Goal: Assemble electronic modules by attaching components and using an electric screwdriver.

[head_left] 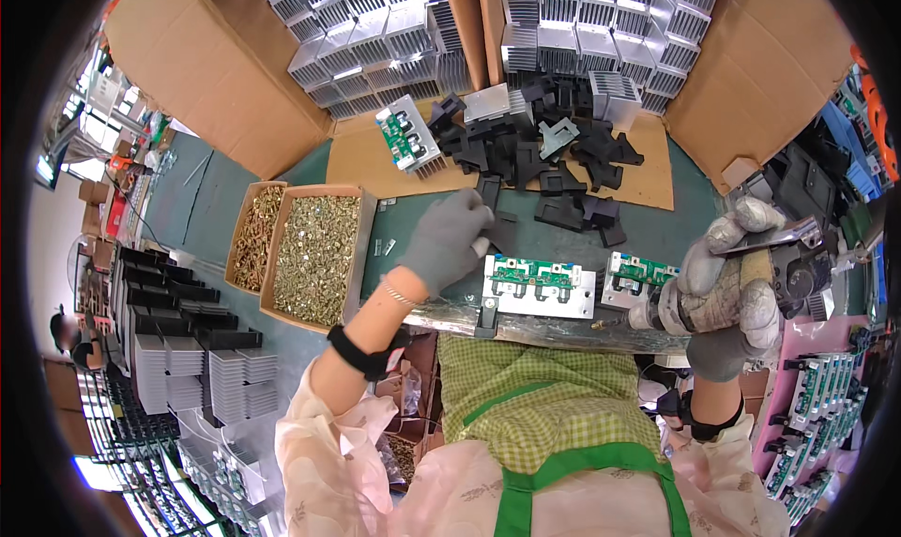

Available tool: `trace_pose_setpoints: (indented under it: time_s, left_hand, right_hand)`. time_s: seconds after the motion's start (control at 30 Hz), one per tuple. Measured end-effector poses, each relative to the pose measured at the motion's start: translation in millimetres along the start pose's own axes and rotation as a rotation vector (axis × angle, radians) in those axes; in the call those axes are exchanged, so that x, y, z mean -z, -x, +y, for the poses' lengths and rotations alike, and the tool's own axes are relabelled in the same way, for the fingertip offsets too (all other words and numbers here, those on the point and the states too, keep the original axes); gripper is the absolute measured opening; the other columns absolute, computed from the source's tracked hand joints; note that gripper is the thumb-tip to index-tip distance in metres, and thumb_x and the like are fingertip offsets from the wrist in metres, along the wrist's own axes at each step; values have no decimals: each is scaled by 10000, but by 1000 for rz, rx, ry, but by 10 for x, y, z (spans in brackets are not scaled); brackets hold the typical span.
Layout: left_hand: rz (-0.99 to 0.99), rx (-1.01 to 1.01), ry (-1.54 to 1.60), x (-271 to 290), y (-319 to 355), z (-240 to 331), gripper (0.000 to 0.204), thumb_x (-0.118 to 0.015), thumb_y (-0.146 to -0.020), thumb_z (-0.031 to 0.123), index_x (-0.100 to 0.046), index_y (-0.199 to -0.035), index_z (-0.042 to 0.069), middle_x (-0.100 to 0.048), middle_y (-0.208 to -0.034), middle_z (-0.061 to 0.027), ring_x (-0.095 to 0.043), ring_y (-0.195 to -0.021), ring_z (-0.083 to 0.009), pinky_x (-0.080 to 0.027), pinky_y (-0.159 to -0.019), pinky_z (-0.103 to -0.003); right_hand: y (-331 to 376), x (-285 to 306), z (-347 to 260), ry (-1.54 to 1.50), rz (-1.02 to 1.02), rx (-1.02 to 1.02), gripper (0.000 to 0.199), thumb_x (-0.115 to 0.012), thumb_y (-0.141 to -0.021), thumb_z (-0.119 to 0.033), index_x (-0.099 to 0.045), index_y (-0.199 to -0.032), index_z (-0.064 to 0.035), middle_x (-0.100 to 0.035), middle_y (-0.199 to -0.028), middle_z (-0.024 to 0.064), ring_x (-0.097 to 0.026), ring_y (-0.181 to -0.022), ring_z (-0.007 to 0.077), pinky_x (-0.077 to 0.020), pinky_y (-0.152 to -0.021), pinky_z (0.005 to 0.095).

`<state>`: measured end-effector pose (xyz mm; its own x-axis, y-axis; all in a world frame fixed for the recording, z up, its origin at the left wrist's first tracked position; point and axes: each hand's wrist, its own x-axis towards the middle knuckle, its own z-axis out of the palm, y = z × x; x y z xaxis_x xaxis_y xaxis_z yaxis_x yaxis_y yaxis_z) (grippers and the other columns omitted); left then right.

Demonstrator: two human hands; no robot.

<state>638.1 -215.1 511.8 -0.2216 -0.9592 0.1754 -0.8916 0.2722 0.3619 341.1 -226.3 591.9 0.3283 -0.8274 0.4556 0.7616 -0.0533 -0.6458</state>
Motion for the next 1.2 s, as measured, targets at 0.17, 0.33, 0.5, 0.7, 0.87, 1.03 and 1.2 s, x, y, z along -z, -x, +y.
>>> trace_pose_setpoints:
  time_s: [0.17,0.33,0.5,0.7,0.87,1.03,1.2]
  left_hand:
    - [-170,220,-86,524,163,-55,169,-612,-732,97,-565,-892,66,-526,-958,-130,-562,-888,-327,-454,-764,-416]
    - [-445,190,-213,292,166,-37,177,-623,-751,122,-587,-920,82,-533,-991,-117,-568,-911,-322,-460,-788,-417]
    - [-156,120,-360,348,374,-248,754,-769,-614,290,-456,-1263,69,-519,-1143,-139,-481,-1099,-311,-383,-958,-398]
    - [-367,223,-342,276,382,-283,731,-777,-605,292,-475,-1226,53,-515,-1174,-148,-483,-1119,-300,-390,-954,-383]
    - [46,333,276,573,585,230,717,-829,-584,270,-500,-1177,38,-558,-940,-80,-568,-861,-222,-479,-734,-336]
    - [-560,570,1525,-15,847,1136,571,-778,-716,292,-511,-1117,-15,-552,-957,-54,-512,-859,-127,-435,-798,-276]
    - [-541,788,1590,-549,670,1210,617,-713,-769,429,-502,-1146,-11,-566,-991,-62,-532,-894,-127,-451,-781,-264]
  right_hand:
    - [-20,42,-36,-9,-27,-7,630,-718,-753,-95,-355,-1245,55,-518,-1131,210,-624,-871,294,-583,-639,525]
    - [-15,83,15,49,-22,8,658,-723,-749,-99,-343,-1263,58,-520,-1106,220,-616,-863,276,-591,-633,479]
    - [65,50,-50,66,22,-25,647,-703,-765,-116,-336,-1274,41,-517,-1115,198,-612,-816,257,-597,-608,476]
    - [55,69,-37,86,-16,-85,635,-664,-822,-181,-293,-1304,0,-492,-1121,156,-586,-829,256,-576,-600,465]
    - [45,71,-111,152,-22,0,688,-708,-780,-179,-305,-1295,36,-520,-1087,179,-601,-778,252,-583,-593,443]
    - [31,43,-194,85,109,-38,725,-754,-739,-134,-346,-1298,79,-562,-1079,214,-642,-828,267,-595,-669,404]
    - [37,38,-108,213,14,-7,705,-736,-770,-173,-336,-1299,63,-534,-1127,220,-624,-879,244,-583,-665,369]
